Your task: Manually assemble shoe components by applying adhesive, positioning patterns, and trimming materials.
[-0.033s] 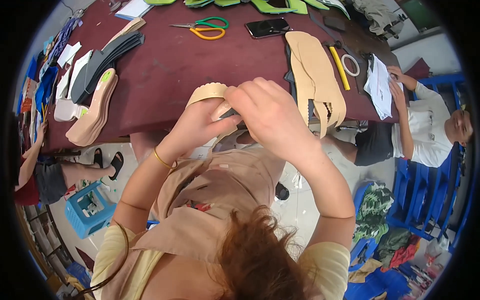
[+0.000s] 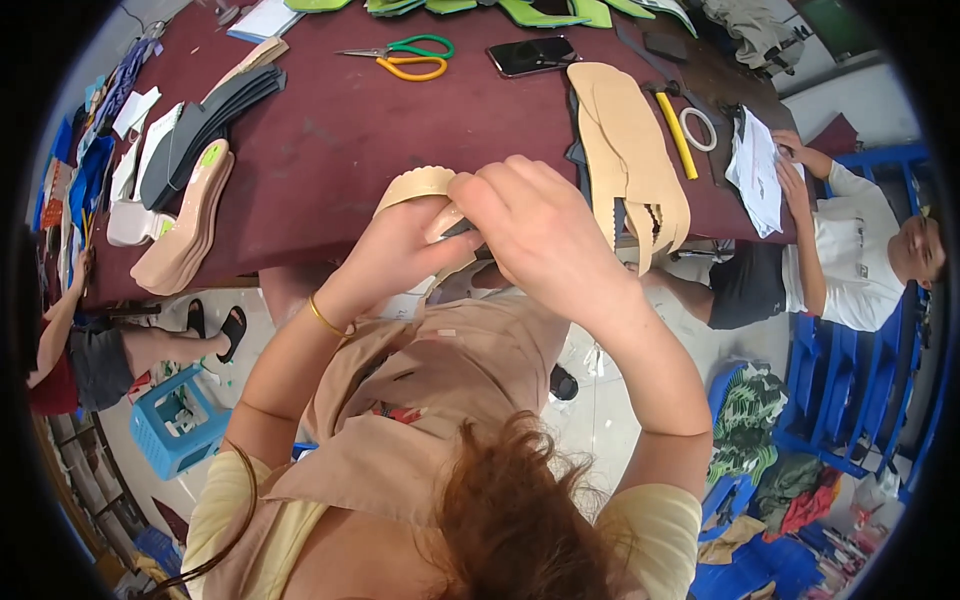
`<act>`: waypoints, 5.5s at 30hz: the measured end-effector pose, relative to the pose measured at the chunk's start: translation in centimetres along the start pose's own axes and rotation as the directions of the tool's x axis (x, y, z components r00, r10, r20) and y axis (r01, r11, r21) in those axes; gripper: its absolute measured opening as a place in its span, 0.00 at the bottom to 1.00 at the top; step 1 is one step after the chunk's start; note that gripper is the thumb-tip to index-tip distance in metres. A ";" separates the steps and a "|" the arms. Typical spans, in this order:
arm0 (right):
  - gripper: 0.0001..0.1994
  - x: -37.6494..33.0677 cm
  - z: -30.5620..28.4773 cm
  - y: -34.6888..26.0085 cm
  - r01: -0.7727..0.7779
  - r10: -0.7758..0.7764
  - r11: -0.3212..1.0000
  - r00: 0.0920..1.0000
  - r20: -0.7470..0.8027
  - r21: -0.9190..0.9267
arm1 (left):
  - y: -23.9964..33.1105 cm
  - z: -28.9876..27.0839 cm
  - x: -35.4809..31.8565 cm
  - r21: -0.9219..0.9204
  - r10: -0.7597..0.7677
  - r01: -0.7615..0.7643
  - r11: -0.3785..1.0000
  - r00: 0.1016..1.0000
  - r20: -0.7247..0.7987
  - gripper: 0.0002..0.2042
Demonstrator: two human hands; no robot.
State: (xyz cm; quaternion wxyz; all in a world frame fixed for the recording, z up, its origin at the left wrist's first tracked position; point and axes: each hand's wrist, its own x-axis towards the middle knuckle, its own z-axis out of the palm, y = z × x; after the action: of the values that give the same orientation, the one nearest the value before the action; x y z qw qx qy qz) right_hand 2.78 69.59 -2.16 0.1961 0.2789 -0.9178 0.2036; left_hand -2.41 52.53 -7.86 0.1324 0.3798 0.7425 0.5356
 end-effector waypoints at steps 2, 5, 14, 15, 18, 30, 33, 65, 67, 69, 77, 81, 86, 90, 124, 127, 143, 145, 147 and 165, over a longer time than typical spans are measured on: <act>0.16 -0.7 0.0 0.7 -0.028 0.029 1.000 0.997 0.066 -0.007 | 0.0 0.8 0.6 -0.025 0.067 -0.068 0.997 0.998 -0.021 0.15; 0.10 -2.9 0.0 1.2 -0.358 0.332 0.887 0.933 0.138 0.291 | -0.1 1.6 1.5 -0.102 0.029 -0.025 0.994 0.999 0.031 0.14; 0.06 -16.0 1.8 -3.6 -0.720 0.920 0.126 0.342 0.192 0.682 | 0.1 2.0 3.4 -0.323 0.114 0.035 0.946 0.897 0.428 0.26; 0.07 -15.6 1.4 -2.8 -0.651 0.983 0.088 0.180 0.041 0.754 | 0.5 2.5 3.7 -0.378 0.120 0.122 0.918 0.823 0.556 0.29; 0.14 -11.7 -0.2 -0.3 -0.369 0.802 0.417 0.580 -0.145 0.831 | 1.6 3.1 4.0 -0.365 0.300 -0.109 0.925 0.797 0.524 0.27; 0.04 -2.4 -3.3 3.5 -0.650 0.479 0.243 0.726 0.494 0.720 | 4.0 -0.8 2.1 -0.115 0.093 -0.011 0.993 0.672 0.735 0.35; 0.06 -2.6 -4.4 2.6 -0.554 0.649 0.454 0.742 0.166 0.698 | 3.6 -1.2 2.0 -0.237 0.139 0.047 0.970 0.696 0.705 0.38; 0.15 -0.4 -5.1 3.1 -0.142 0.271 0.880 0.934 0.234 -0.452 | 2.2 0.1 -1.2 -0.342 0.117 0.105 0.934 0.813 0.570 0.42; 0.09 -1.6 -3.3 1.7 -0.686 0.695 0.708 0.719 0.008 0.167 | 1.2 0.1 -2.5 -0.525 0.101 0.113 0.844 0.927 0.362 0.50; 0.07 -2.5 -1.3 -0.3 -0.623 0.780 0.492 0.625 0.009 0.609 | 0.7 0.2 -3.7 -0.553 -0.053 0.254 0.794 0.934 0.353 0.51; 0.04 0.5 0.1 -4.4 -0.383 0.365 0.752 0.920 0.145 0.537 | 0.6 -1.1 -4.9 -0.068 0.121 -0.117 0.991 0.992 0.048 0.48; 0.04 2.0 0.6 -4.6 -0.388 0.335 0.742 0.921 0.199 0.546 | 0.1 -2.6 -5.6 0.168 0.254 -0.255 0.952 0.967 0.032 0.48; 0.02 4.6 2.5 -4.7 -0.280 0.207 0.828 0.958 0.200 0.486 | 1.0 -4.9 -7.5 0.235 0.030 -0.028 0.972 1.000 -0.005 0.45; 0.03 7.4 5.3 -6.1 -0.329 0.240 0.684 0.944 0.225 0.651 | 2.0 -7.2 -8.8 0.330 -0.021 0.035 0.943 0.999 -0.046 0.48; 0.17 -3.2 4.0 -4.8 -0.328 0.613 -0.069 0.731 0.300 0.942 | -1.1 -3.8 -3.0 -0.515 0.133 0.233 0.825 0.805 0.578 0.17; 0.11 -4.7 2.6 -4.6 -0.294 0.734 -0.081 0.629 0.257 0.952 | -1.7 -1.2 -2.5 -0.571 0.145 0.230 0.788 0.832 0.535 0.17; 0.12 -5.1 1.2 -4.9 -0.350 0.863 0.137 0.502 0.062 0.927 | 3.1 1.9 -1.3 0.008 0.255 -0.268 0.963 0.908 -0.334 0.06; 0.12 -5.0 1.2 -4.7 -0.389 0.856 0.177 0.513 0.053 0.904 | 3.1 1.1 -1.2 -0.051 0.152 -0.165 0.985 0.969 -0.197 0.06; 0.12 -4.9 1.1 -4.6 -0.480 0.821 0.213 0.561 0.111 0.851 | 3.0 0.3 -1.0 -0.001 0.205 -0.208 0.978 0.964 -0.170 0.06; 0.11 -2.9 2.4 -3.7 -0.571 0.712 0.389 0.684 0.157 0.723 | 2.5 -2.2 -1.8 0.307 0.377 -0.346 0.887 0.925 -0.048 0.05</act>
State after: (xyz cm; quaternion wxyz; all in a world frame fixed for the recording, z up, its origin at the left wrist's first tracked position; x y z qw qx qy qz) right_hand 6.66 66.86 -4.58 0.0558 -0.0654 -0.7705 0.6316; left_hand -1.52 50.06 -5.15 -0.0670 0.4979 0.7358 0.4542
